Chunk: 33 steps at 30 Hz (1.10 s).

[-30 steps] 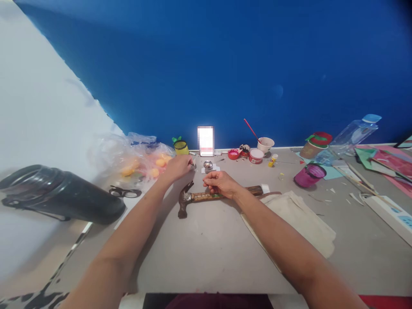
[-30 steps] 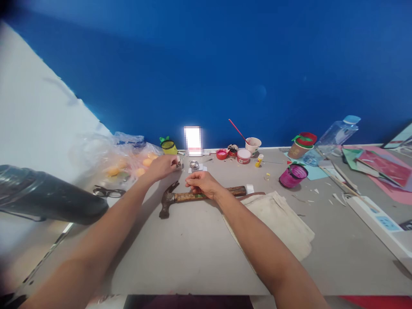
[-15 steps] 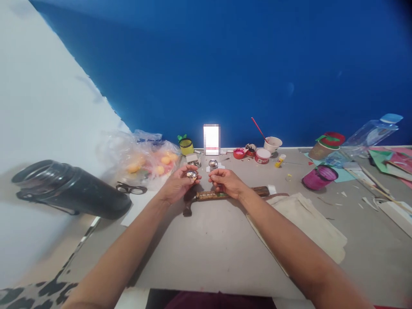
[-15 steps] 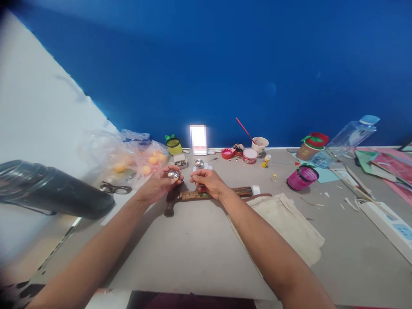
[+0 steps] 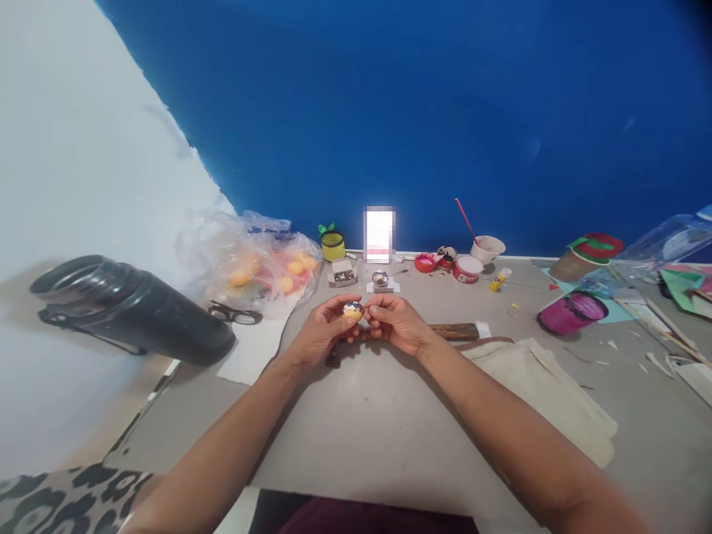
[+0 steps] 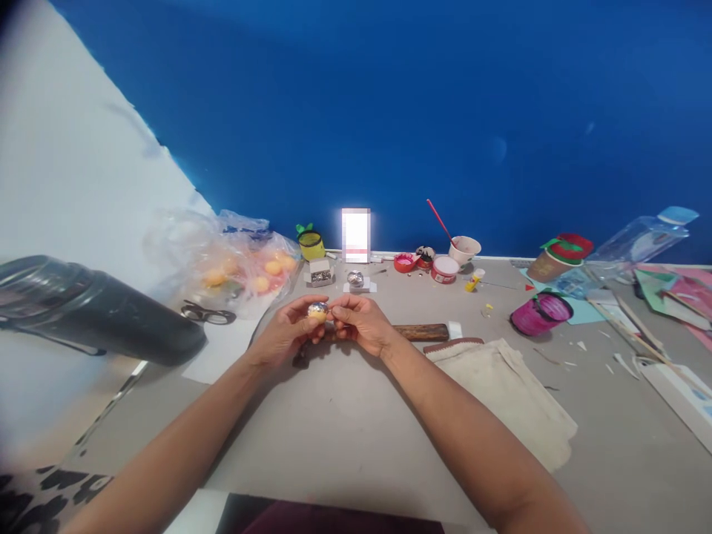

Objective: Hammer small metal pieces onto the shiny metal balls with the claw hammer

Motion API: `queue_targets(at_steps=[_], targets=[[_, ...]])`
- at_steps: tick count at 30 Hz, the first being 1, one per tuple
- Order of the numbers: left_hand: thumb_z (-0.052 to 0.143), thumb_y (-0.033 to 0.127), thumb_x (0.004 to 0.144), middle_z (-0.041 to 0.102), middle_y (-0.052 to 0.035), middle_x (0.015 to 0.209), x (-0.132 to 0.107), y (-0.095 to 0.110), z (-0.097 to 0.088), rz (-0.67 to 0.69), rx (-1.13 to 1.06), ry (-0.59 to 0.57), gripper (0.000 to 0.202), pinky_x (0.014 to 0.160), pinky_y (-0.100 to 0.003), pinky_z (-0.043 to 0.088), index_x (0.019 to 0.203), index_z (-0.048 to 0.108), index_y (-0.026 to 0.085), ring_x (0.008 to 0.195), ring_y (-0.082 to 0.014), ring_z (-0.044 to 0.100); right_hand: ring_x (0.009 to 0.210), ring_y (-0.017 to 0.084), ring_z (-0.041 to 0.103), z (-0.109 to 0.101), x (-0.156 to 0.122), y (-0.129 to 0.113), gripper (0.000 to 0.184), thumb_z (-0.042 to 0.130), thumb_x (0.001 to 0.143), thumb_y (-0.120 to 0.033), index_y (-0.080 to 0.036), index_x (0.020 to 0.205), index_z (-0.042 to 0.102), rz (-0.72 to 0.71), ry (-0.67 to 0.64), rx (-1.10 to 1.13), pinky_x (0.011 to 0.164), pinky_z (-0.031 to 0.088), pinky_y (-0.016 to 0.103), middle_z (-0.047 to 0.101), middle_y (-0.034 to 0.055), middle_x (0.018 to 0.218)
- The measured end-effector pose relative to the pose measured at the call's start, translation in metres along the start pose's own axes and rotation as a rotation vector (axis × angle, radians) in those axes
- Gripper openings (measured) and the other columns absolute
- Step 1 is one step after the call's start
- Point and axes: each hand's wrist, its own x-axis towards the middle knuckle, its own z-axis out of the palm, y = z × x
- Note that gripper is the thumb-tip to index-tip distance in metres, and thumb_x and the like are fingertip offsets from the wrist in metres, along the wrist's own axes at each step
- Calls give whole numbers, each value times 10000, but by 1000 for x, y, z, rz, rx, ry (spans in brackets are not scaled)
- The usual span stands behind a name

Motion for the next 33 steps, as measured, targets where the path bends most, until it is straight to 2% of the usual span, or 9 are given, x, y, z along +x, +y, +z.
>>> queue_targets(at_steps=[8,15,20,33], targets=[[874,383,704,746,-44,813,-7,7,8,63,282,147,558,676,-310,554,1192,712,165,722,-199,692,564,81,522,3,-1,2,398,991,581,-398,-179,796,737,21,40,-44,543,449,223,701,1,704],[832,348,690,735,-42,959,-6,6,6,173,531,211,457,706,-285,543,1110,774,178,788,-181,652,560,79,524,5,-2,-2,421,991,559,-428,-171,782,745,53,69,-141,557,454,220,720,13,707],[829,350,697,721,-55,1038,-6,5,4,213,586,212,431,772,-299,539,1095,781,192,866,-195,651,558,84,531,5,-2,-1,431,988,556,-447,-175,790,749,38,81,-170,549,447,220,722,16,706],[843,388,705,672,-44,985,-7,3,4,254,605,201,428,816,-312,514,1087,784,202,846,-184,629,544,87,538,6,-3,-3,392,969,579,-434,-176,748,727,21,74,-224,549,456,229,699,3,677]])
